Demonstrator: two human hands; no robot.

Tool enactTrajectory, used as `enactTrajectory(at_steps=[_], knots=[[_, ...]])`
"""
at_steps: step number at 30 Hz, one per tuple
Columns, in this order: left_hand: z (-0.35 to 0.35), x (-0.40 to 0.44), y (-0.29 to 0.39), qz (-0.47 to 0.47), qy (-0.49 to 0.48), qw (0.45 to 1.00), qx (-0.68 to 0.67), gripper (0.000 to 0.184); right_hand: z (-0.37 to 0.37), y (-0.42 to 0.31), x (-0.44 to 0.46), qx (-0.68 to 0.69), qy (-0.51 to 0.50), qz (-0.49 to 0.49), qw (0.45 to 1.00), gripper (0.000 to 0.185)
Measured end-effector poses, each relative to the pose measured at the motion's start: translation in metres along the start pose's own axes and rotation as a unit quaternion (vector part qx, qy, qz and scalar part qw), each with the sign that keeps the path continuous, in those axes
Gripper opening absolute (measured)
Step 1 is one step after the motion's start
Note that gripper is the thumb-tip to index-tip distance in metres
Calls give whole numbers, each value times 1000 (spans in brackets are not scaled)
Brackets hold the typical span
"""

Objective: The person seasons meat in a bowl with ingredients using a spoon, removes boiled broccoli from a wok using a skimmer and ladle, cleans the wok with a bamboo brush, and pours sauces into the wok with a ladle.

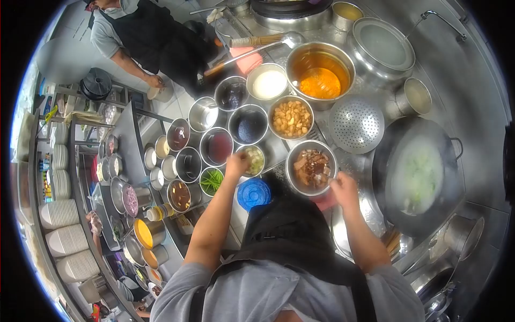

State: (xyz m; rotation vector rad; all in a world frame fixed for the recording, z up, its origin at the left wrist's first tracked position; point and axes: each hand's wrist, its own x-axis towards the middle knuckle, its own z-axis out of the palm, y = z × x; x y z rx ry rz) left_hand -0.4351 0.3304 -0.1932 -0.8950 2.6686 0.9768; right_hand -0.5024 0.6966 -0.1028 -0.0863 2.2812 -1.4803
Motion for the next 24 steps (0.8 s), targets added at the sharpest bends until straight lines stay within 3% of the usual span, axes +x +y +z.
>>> enactTrajectory(at_steps=[1,3,6,7,9,10,11,14,16,17,19,21,23,24], knots=[[-11,-9,25,3,1,1000,1,24,0,0,0,-45,2,-3,999,18],[-26,-33,77,-36,-62,965,-254,25,4,6,4,-60,5,-18,998,17],[-31,-54,133,291,-96,946,-111,29,10,-2,8,-62,9,-30,998,18],[-30,-57,148,266,-130,944,-144,27,9,-5,9,-49,10,-26,998,18],[-26,-36,159,300,-53,950,-63,29,5,-2,10,-34,10,-32,999,20],[-23,-21,166,235,-25,969,-65,22,2,-1,8,-26,25,-36,999,21],[-18,2,165,254,16,967,19,22,-1,1,6,-18,39,-41,998,21],[-2,50,172,244,0,968,54,25,-11,26,3,-15,54,-37,998,22],[20,74,168,352,54,920,162,26,-18,21,-7,-18,70,-28,997,22],[30,80,167,359,54,918,160,26,-22,19,-12,-19,80,-20,996,23],[42,81,173,252,45,948,191,27,-27,25,-20,-25,86,-10,996,22],[48,80,176,266,49,945,183,23,-29,32,-25,-23,84,0,996,23],[49,78,178,219,59,962,152,21,-31,33,-31,-2,80,18,997,23],[48,78,176,254,86,953,143,19,-31,34,-33,-1,87,18,996,23]])
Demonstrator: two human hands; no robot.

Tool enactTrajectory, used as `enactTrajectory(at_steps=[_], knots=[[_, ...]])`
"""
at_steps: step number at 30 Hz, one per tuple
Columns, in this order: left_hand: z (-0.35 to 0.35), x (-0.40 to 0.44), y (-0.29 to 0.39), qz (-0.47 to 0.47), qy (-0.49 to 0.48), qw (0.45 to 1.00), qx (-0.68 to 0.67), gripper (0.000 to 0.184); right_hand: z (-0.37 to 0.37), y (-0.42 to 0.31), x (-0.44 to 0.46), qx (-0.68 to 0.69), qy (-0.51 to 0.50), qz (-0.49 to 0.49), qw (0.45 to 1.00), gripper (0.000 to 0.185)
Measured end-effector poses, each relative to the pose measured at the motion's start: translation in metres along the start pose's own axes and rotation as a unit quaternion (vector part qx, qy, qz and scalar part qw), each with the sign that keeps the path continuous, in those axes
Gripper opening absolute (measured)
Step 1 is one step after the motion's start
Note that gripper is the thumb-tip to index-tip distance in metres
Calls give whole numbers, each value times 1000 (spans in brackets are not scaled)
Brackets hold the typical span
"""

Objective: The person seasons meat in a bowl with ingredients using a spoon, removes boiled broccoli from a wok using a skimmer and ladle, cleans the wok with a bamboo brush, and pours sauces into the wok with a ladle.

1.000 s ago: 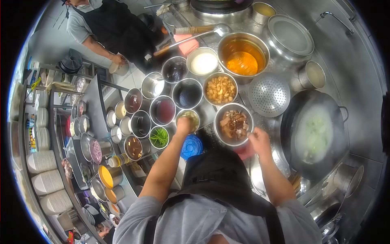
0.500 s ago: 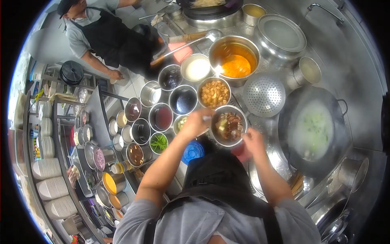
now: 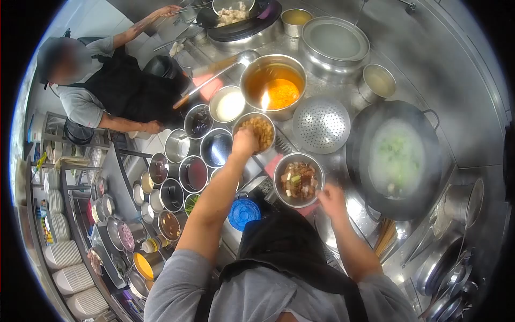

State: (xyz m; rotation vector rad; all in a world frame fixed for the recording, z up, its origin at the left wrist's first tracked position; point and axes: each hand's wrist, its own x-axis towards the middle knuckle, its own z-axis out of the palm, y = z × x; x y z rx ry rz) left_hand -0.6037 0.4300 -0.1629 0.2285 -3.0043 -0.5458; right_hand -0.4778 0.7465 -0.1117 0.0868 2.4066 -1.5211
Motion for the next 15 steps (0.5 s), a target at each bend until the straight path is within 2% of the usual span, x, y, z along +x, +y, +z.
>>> enactTrajectory(at_steps=[3,7,11,13,15], knots=[[-6,4,-10,31,27,996,-79,17,1,3,-3,10,12,0,1000,24],[-16,-1,-13,-11,-17,996,-90,19,5,1,0,-15,18,-20,1000,24],[-33,-19,12,-60,1,987,-150,21,11,-4,5,-46,30,-61,997,23],[-58,-48,31,3,-77,951,-299,23,18,-10,8,-47,12,-72,996,23],[-93,-86,48,103,-120,944,-290,25,25,-28,3,-25,-18,-76,997,21]])
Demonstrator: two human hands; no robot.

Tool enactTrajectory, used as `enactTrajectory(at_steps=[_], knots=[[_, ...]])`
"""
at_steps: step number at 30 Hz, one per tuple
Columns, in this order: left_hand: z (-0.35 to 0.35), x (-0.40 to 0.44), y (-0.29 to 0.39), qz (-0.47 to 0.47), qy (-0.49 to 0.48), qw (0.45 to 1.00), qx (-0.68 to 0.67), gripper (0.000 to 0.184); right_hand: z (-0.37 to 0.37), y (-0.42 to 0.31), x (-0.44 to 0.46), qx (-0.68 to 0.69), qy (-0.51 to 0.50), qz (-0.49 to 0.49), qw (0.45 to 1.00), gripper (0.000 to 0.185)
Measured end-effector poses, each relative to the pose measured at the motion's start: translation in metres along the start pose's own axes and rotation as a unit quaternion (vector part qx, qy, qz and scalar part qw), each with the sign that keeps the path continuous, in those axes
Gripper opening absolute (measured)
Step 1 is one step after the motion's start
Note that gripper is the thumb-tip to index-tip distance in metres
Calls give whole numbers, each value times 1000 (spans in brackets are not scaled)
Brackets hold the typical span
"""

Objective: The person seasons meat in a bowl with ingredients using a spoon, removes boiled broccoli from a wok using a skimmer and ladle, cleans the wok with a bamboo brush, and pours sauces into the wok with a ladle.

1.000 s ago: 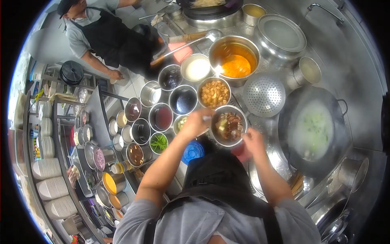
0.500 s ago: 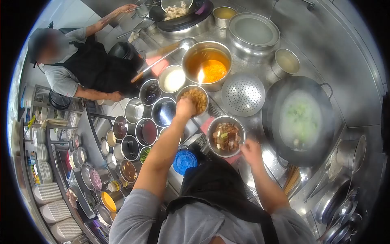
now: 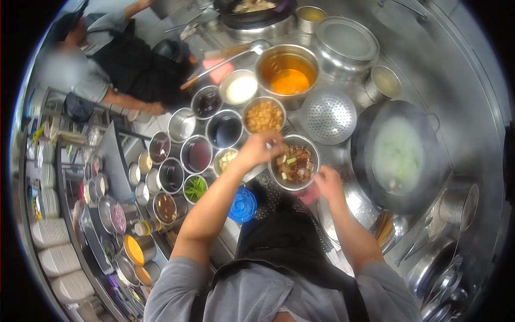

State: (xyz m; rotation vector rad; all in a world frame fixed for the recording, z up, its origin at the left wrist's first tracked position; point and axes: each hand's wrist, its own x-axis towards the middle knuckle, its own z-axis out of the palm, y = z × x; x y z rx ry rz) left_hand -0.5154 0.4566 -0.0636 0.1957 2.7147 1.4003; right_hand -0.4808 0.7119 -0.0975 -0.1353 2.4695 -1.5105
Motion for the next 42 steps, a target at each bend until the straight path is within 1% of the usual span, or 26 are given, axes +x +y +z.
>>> enactTrajectory(at_steps=[2,4,5,6,8,9,10,13,14,16,17,18,20,22,24,26,28,29,31,32,34,35,36,38,40,42], knots=[[-5,-35,3,6,42,998,43,26,7,-21,-8,47,-55,42,996,16],[-22,-73,9,-99,105,985,96,27,21,-29,-19,71,-98,49,991,13],[-21,-96,-19,-91,138,982,95,26,29,-32,-27,99,-128,68,985,11],[-25,-122,-25,-101,157,978,95,26,38,-33,-36,91,-144,58,984,11],[-33,-181,-32,-230,78,965,-94,23,62,-39,-55,90,-185,-6,978,10],[-28,-215,-44,-206,114,965,-119,21,72,-62,-71,67,-187,-36,979,11],[-26,-247,-47,-270,137,933,-196,21,90,-54,-80,55,-216,-56,973,11],[-17,-352,-48,-291,245,900,-210,15,148,-44,-114,2,-320,-95,942,14],[-5,-387,-51,-292,292,889,-199,14,166,-55,-136,93,-366,-56,924,16],[21,-452,-65,-286,383,836,-270,14,197,-61,-163,94,-442,-26,892,14],[17,-493,-50,-292,413,802,-318,15,216,-77,-188,89,-471,-30,877,13],[26,-530,-46,-293,440,788,-316,15,229,-86,-212,85,-492,-33,866,14],[45,-592,-40,-322,541,633,-451,17,255,-91,-242,68,-540,-49,838,22],[58,-638,-33,-320,653,506,-464,18,274,-93,-258,1,-548,-86,832,23],[68,-680,-29,-324,727,407,-447,16,281,-91,-266,-18,-562,-88,822,24],[76,-722,-41,-309,771,358,-426,16,283,-85,-272,-41,-567,-93,817,24],[79,-754,-54,-281,800,326,-418,15,278,-79,-279,-109,-567,-93,812,24],[80,-762,-56,-281,803,319,-418,15,275,-70,-282,-106,-558,-86,818,23],[71,-764,-51,-157,834,259,-460,15,263,-60,-284,-155,-551,-104,814,23],[71,-763,-53,-155,835,258,-461,15,259,-57,-283,-199,-535,-120,812,22],[76,-752,-55,-218,779,267,-524,31,247,-56,-279,-205,-513,-139,822,22],[79,-741,-56,-266,754,318,-510,33,239,-54,-277,-211,-492,-156,830,22],[81,-727,-56,-269,748,324,-513,33,233,-51,-272,-200,-478,-156,841,21],[80,-694,-57,-298,646,448,-541,30,217,-38,-252,-194,-446,-134,863,21],[72,-658,-59,-315,587,517,-537,26,197,-44,-246,-161,-389,-107,901,20],[60,-623,-60,-334,513,621,-489,22,164,-29,-229,-135,-316,-116,932,27]])
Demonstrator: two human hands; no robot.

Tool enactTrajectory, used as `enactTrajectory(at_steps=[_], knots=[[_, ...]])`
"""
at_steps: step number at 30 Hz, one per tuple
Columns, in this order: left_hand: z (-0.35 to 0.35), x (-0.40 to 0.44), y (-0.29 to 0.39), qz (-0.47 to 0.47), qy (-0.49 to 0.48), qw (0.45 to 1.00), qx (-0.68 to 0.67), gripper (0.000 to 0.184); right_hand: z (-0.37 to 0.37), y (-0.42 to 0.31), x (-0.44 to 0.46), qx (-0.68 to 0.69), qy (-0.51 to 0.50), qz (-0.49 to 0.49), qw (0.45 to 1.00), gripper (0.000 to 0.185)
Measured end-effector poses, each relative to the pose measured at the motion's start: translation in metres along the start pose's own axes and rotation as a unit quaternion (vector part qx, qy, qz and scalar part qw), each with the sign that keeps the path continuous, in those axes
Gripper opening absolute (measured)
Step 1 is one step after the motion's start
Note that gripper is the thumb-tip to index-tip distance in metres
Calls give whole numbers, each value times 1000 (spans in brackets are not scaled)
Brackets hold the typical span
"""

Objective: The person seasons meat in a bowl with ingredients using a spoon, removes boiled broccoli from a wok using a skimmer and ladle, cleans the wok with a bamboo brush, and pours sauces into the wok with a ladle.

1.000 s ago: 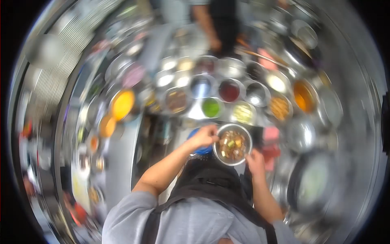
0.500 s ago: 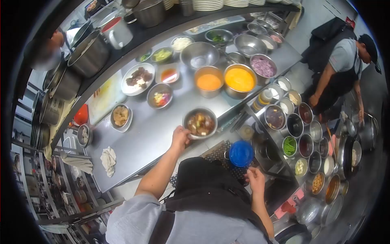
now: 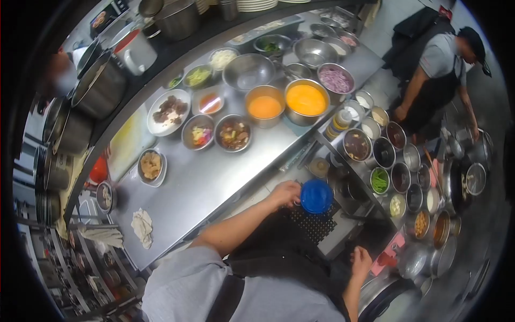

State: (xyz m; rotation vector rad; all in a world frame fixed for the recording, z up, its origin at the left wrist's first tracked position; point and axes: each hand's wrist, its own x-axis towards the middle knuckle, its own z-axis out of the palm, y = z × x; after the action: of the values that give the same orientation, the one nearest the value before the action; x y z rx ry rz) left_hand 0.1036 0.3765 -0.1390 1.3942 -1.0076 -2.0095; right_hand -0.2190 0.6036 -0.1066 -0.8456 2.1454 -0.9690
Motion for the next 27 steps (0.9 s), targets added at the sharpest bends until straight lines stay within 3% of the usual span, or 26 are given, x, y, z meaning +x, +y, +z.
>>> enactTrajectory(at_steps=[4,6,9,10,11,12,14,17,20,27], knots=[[60,32,12,77,-112,976,171,21,-103,79,-67,-20,120,103,987,34],[89,25,46,85,-134,944,290,21,-145,119,-133,-41,188,226,955,32],[133,47,28,141,-139,936,291,22,-151,159,-227,-121,275,277,912,30],[151,47,22,203,-129,916,321,23,-142,167,-255,-146,295,284,901,30],[167,48,18,267,-118,890,351,25,-133,173,-277,-162,315,287,890,29],[186,36,17,243,-138,894,352,27,-126,178,-293,-173,334,286,882,29],[215,22,-1,269,-216,865,365,28,-111,183,-320,-189,356,287,869,28],[241,-13,-17,222,-309,812,442,30,-96,191,-340,-202,377,274,862,28],[239,-25,-49,232,-342,794,446,30,-89,200,-340,-204,388,249,864,29],[154,-33,-51,221,-201,846,441,26,-103,205,-312,-225,374,161,885,32]])
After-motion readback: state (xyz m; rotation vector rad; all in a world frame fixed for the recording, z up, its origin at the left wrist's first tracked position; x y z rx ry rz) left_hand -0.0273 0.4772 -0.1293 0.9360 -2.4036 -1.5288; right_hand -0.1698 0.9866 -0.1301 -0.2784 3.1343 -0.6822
